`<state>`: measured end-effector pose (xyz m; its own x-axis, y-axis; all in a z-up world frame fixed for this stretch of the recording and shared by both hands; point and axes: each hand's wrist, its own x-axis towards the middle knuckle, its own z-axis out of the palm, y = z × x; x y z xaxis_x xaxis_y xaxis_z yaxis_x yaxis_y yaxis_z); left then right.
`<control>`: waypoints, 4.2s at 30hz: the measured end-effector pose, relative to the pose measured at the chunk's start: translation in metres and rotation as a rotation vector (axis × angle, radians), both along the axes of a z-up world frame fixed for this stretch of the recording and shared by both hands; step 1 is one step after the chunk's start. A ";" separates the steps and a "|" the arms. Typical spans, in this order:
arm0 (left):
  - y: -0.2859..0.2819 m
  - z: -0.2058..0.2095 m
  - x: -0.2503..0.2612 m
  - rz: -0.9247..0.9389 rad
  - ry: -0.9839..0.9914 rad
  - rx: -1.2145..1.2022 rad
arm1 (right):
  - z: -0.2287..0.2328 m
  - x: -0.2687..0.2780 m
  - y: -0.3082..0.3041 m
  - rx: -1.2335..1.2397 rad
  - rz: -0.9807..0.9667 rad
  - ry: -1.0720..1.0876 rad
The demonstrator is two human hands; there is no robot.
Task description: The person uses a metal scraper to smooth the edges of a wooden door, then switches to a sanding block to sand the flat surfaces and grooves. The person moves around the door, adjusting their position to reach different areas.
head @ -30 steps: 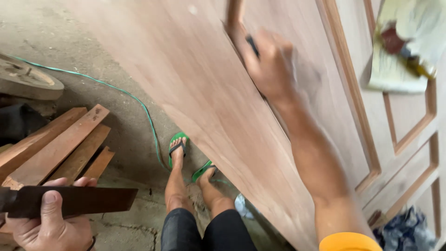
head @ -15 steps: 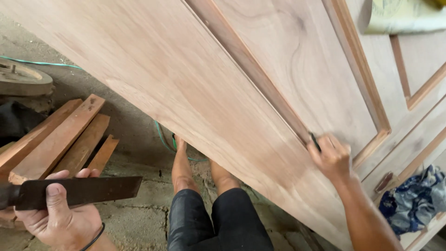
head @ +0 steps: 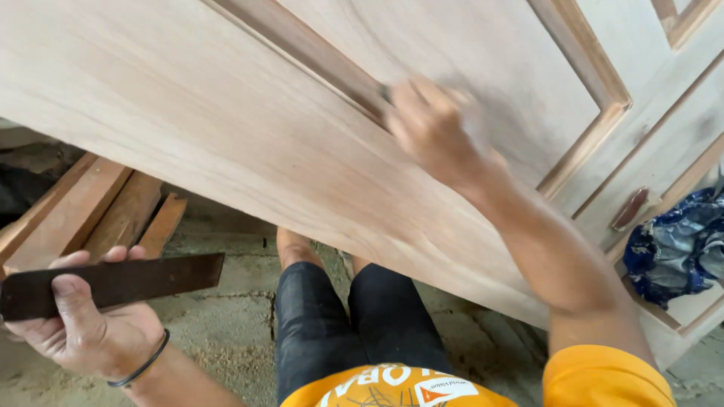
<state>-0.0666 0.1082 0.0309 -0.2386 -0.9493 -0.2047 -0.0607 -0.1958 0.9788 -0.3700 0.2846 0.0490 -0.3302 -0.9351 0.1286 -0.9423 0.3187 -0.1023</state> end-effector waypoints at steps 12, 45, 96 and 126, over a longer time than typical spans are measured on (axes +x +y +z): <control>0.023 0.022 0.001 0.015 0.017 -0.013 | -0.004 0.004 0.159 0.116 0.022 -0.008; 0.101 0.084 -0.075 -0.046 -0.269 0.035 | 0.070 -0.074 0.259 -0.144 -0.604 -0.148; -0.084 0.035 -0.016 0.286 -0.004 0.099 | -0.015 -0.045 -0.243 -0.049 -0.044 -0.303; -0.080 0.048 -0.021 0.204 0.037 0.054 | 0.015 -0.046 -0.211 -0.218 0.153 -0.877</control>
<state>-0.0872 0.0283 0.0784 -0.0506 -0.9665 -0.2515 0.0210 -0.2528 0.9673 -0.4162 0.0736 0.0644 -0.2669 -0.9612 0.0690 -0.5287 0.0862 -0.8444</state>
